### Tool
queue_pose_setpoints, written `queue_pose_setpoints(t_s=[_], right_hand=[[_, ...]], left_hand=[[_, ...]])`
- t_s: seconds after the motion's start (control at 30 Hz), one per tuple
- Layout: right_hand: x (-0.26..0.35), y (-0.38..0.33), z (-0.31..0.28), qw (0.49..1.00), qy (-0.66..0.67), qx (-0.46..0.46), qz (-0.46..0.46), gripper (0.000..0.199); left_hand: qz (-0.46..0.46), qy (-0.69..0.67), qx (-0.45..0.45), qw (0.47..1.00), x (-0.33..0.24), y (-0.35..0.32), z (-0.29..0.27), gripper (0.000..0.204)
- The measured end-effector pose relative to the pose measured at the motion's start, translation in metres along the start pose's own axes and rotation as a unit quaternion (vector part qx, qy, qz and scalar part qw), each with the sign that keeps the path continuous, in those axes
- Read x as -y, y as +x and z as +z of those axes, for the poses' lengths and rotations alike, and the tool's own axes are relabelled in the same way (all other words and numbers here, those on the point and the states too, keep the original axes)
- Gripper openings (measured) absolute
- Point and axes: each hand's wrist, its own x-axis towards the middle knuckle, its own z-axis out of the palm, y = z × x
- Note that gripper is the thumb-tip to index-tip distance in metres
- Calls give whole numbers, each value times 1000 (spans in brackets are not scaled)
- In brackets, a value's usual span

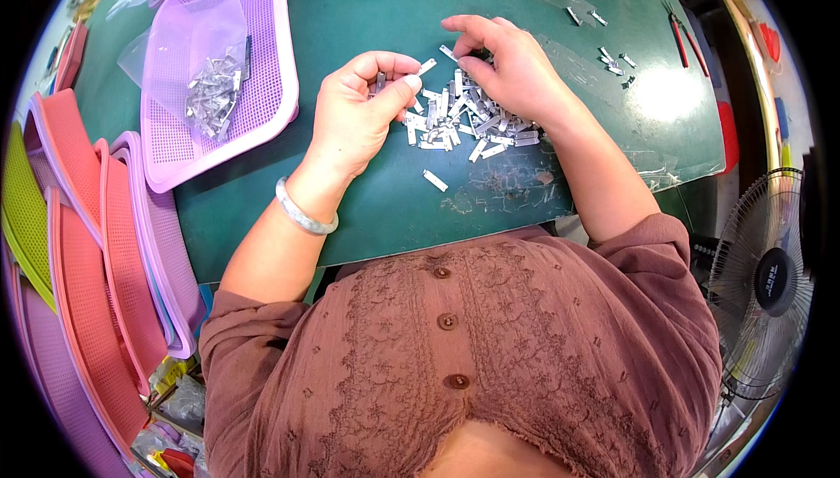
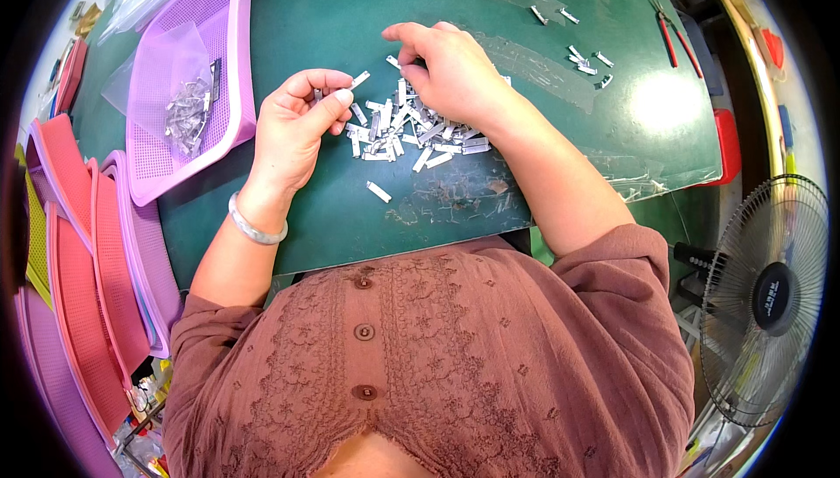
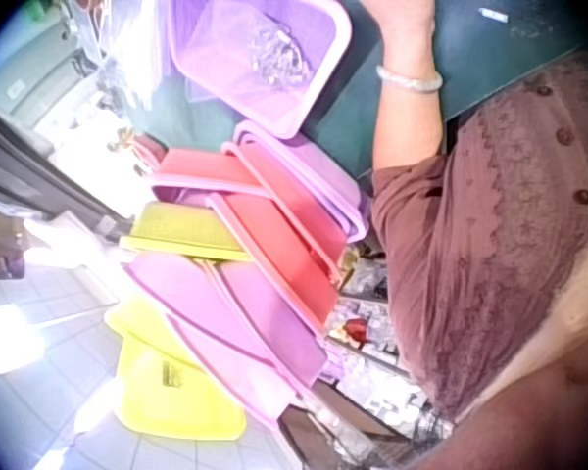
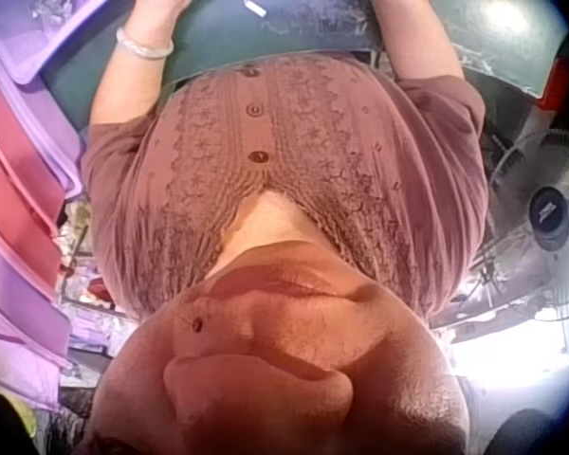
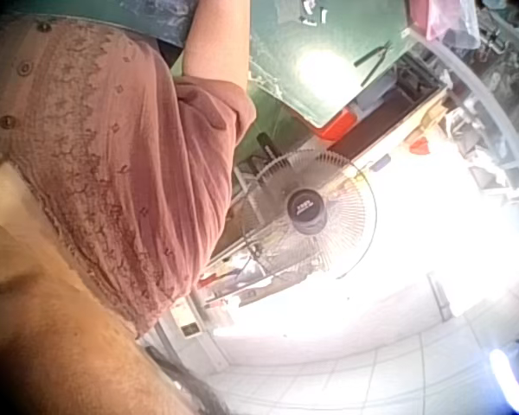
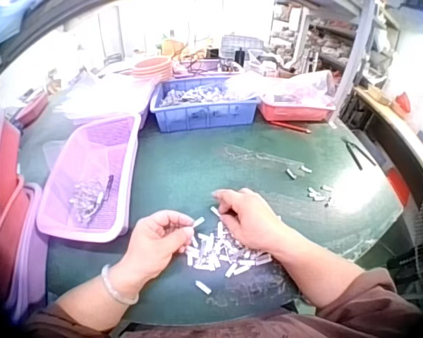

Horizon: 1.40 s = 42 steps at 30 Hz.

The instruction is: The person repeatedly picks up small cylindrical metal pieces from a green table, aligns them with other pieces, and places them into a purple basket. The person handles the components one at a time throughout the clip.

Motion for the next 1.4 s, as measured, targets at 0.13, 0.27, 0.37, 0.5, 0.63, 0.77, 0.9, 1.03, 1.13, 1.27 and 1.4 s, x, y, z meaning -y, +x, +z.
queue_pose_setpoints(t_s=[0.13, 0.27, 0.37, 0.5, 0.63, 0.77, 0.9, 1.03, 1.13, 1.27, 1.4], right_hand=[[3, -2, 0, 1000, -11, 8, 10, 39], [0, -1, 3, 1000, -22, -12, 3, 40], [-1, 2, 6, 999, -28, -21, -5, 40], [1, 7, 7, 998, -54, -8, -17, 39], [2, 9, 12, 996, -86, -15, -27, 36], [-4, 12, 15, 996, -77, -21, -30, 36], [-3, 10, 13, 1000, 2, -17, -10, 39], [2, 9, 9, 999, 2, -15, -29, 42], [0, 9, 6, 998, -34, 25, -46, 42], [-2, 10, 9, 998, -31, 21, -46, 40], [4, 10, 8, 997, 75, 22, 23, 43]], left_hand=[[5, 4, -7, 1000, 1, -2, 1, 14], [-24, -34, -2, 999, 1, -1, -1, 12], [-82, -158, 4, 984, 5, 2, -6, 12], [-127, -223, -15, 966, 5, 4, -8, 11], [-152, -249, -12, 956, -6, 5, -5, 12], [-159, -178, 4, 971, 2, 7, -9, 13], [-142, -89, -7, 986, 1, 5, -4, 17], [-137, -48, -11, 989, -2, 4, 0, 19], [-139, -39, -9, 989, -2, 4, -1, 19], [-139, -30, -7, 990, 0, 4, 0, 18], [-136, -11, -8, 991, -2, 4, 3, 19]])
